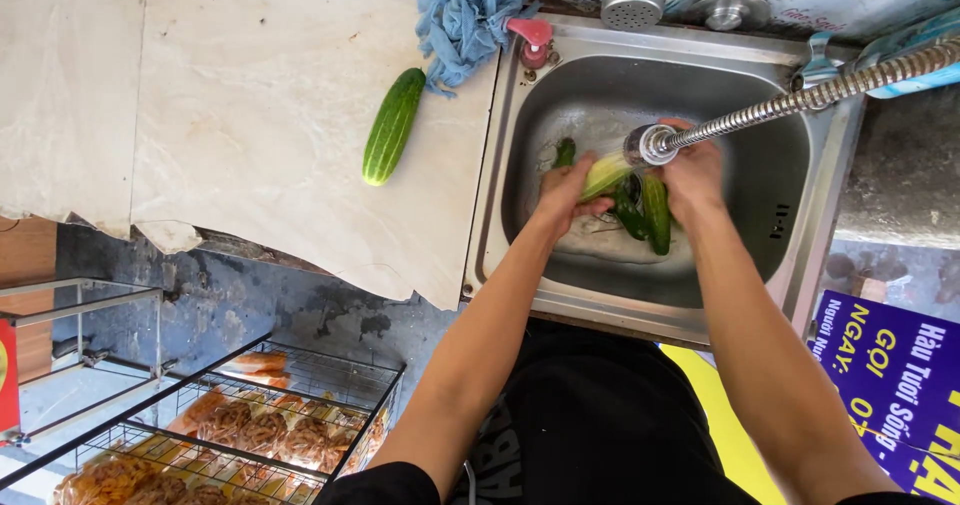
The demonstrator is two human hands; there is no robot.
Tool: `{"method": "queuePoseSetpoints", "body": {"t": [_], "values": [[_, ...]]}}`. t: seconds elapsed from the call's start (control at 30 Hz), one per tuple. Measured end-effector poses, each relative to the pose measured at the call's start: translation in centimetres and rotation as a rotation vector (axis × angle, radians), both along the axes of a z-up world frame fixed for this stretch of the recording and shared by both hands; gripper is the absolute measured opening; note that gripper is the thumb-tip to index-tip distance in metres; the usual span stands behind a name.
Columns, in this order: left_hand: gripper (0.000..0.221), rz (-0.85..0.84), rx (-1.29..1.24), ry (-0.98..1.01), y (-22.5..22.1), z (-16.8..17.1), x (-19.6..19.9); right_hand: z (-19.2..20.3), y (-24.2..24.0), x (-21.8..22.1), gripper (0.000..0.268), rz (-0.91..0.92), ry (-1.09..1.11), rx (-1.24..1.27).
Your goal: Washing and slicing cucumbers at a food station, then cleaning a basket.
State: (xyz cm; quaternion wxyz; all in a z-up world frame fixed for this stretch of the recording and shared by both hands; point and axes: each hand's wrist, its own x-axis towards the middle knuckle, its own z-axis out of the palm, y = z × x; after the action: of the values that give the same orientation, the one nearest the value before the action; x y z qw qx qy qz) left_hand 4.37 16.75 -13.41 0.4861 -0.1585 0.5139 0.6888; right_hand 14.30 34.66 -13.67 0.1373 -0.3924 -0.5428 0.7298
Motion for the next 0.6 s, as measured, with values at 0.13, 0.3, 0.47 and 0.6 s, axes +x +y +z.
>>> {"method": "queuePoseSetpoints", "body": {"t": [0.13, 0.3, 0.47, 0.6], "values": [[0.053, -0.132, -0.099, 0.063, -1.5, -4.3, 0.5, 5.5, -7.5, -2.4, 0.099, 0.227, 0.318, 0.282], [0.066, -0.188, -0.466, 0.185, -2.3, 3.3, 0.7, -2.5, -7.3, -4.3, 0.065, 0.115, 0.012, 0.634], [0.059, -0.139, -0.392, 0.164, -2.7, 2.7, 0.8, -10.2, -4.5, -6.7, 0.049, 0.030, -0.174, 0.352], [0.054, 0.039, -0.162, -0.012, -3.2, 1.7, -0.3, -0.6, -8.9, -6.4, 0.070, 0.208, 0.079, -0.168]]}}
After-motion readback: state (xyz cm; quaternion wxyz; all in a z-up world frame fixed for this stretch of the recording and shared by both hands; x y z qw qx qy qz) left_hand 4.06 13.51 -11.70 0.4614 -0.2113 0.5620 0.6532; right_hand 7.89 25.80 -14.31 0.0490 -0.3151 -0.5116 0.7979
